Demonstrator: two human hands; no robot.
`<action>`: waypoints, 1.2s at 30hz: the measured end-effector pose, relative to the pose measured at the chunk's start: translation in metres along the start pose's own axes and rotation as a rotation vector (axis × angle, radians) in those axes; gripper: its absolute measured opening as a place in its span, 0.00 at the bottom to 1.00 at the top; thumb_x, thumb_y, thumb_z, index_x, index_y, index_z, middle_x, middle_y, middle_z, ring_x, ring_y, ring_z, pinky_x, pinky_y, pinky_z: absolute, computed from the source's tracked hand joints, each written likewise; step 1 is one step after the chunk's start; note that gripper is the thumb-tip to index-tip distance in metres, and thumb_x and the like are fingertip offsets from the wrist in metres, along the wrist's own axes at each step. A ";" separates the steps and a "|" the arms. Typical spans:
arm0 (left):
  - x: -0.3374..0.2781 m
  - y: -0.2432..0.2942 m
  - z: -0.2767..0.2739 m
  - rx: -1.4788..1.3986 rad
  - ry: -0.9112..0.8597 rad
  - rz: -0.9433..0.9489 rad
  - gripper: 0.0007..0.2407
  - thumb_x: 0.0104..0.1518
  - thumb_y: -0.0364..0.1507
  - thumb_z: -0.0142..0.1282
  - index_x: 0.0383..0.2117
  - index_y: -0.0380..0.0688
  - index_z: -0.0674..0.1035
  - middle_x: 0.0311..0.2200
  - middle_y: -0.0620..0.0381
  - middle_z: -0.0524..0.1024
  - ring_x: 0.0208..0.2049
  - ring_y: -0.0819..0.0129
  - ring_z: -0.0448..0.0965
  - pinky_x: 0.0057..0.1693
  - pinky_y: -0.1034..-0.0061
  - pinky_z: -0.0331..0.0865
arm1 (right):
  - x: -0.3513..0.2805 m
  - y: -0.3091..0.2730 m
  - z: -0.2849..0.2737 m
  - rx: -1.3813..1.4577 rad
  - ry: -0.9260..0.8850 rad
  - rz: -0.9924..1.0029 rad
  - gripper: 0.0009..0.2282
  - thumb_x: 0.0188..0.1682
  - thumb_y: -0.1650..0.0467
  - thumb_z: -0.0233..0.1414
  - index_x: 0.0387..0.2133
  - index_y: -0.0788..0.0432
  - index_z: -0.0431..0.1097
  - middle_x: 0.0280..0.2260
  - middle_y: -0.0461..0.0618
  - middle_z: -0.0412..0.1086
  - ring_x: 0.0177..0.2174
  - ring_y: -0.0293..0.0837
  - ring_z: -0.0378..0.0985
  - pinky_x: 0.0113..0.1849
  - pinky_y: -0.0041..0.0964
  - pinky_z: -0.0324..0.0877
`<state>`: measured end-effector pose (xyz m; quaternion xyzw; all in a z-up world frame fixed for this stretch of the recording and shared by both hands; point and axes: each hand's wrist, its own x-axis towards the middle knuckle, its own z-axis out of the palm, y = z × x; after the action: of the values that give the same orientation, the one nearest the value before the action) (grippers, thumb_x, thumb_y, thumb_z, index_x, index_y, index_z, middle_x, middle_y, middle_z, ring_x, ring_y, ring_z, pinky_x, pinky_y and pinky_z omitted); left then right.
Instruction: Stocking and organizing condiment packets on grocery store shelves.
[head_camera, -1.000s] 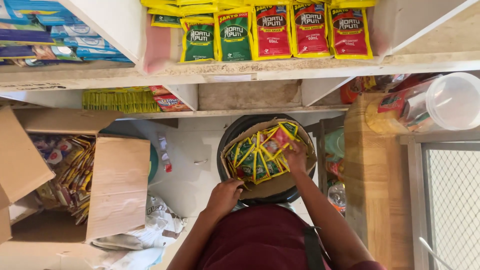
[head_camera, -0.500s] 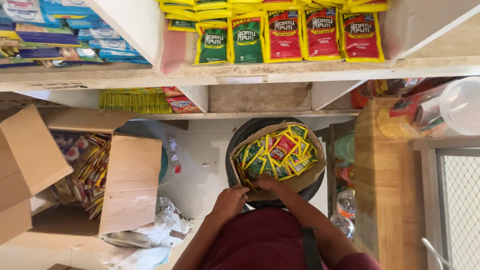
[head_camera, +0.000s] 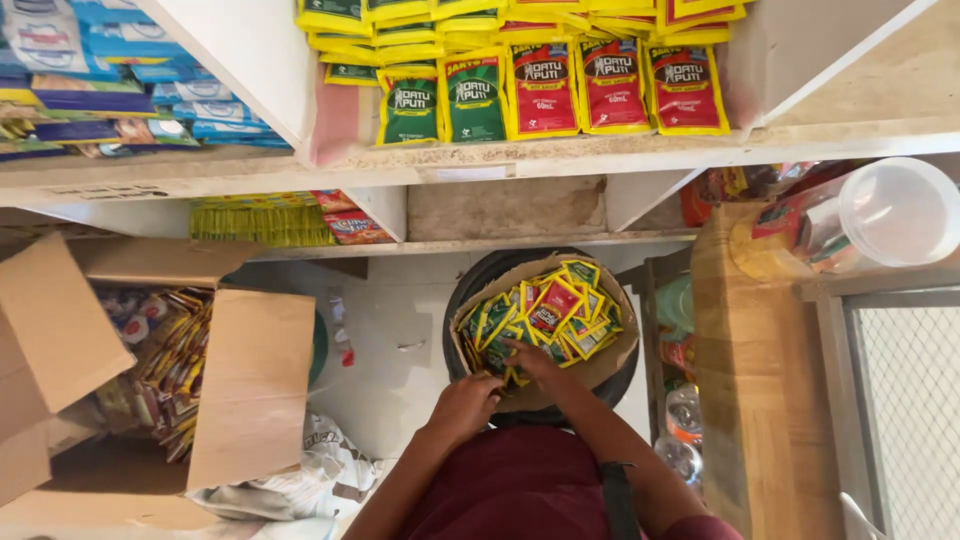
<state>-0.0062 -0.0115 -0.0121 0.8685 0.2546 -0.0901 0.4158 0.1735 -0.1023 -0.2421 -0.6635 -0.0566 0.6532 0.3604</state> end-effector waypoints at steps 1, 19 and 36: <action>-0.002 -0.001 0.000 0.009 0.004 -0.007 0.11 0.56 0.27 0.55 0.44 0.44 0.82 0.42 0.47 0.80 0.44 0.48 0.79 0.50 0.57 0.73 | 0.020 0.012 -0.002 0.001 -0.011 -0.006 0.32 0.42 0.69 0.58 0.65 0.48 0.64 0.55 0.50 0.68 0.47 0.42 0.70 0.43 0.42 0.69; 0.046 0.001 -0.015 -0.079 0.259 0.150 0.26 0.47 0.26 0.64 0.56 0.42 0.74 0.55 0.39 0.73 0.56 0.43 0.73 0.58 0.57 0.68 | -0.096 -0.039 -0.071 -0.224 0.161 -0.480 0.14 0.52 0.65 0.58 0.46 0.59 0.81 0.43 0.47 0.79 0.43 0.39 0.78 0.49 0.33 0.70; 0.102 0.076 -0.090 -0.975 -0.264 0.124 0.18 0.46 0.22 0.70 0.46 0.33 0.81 0.36 0.54 0.84 0.35 0.70 0.85 0.41 0.73 0.81 | -0.244 -0.199 -0.071 0.091 0.099 -0.828 0.20 0.47 0.76 0.59 0.54 0.61 0.66 0.43 0.52 0.74 0.42 0.38 0.77 0.43 0.33 0.74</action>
<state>0.1151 0.0553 0.0587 0.5682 0.1602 -0.0451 0.8059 0.2822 -0.1177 0.0613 -0.5986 -0.2721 0.4224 0.6238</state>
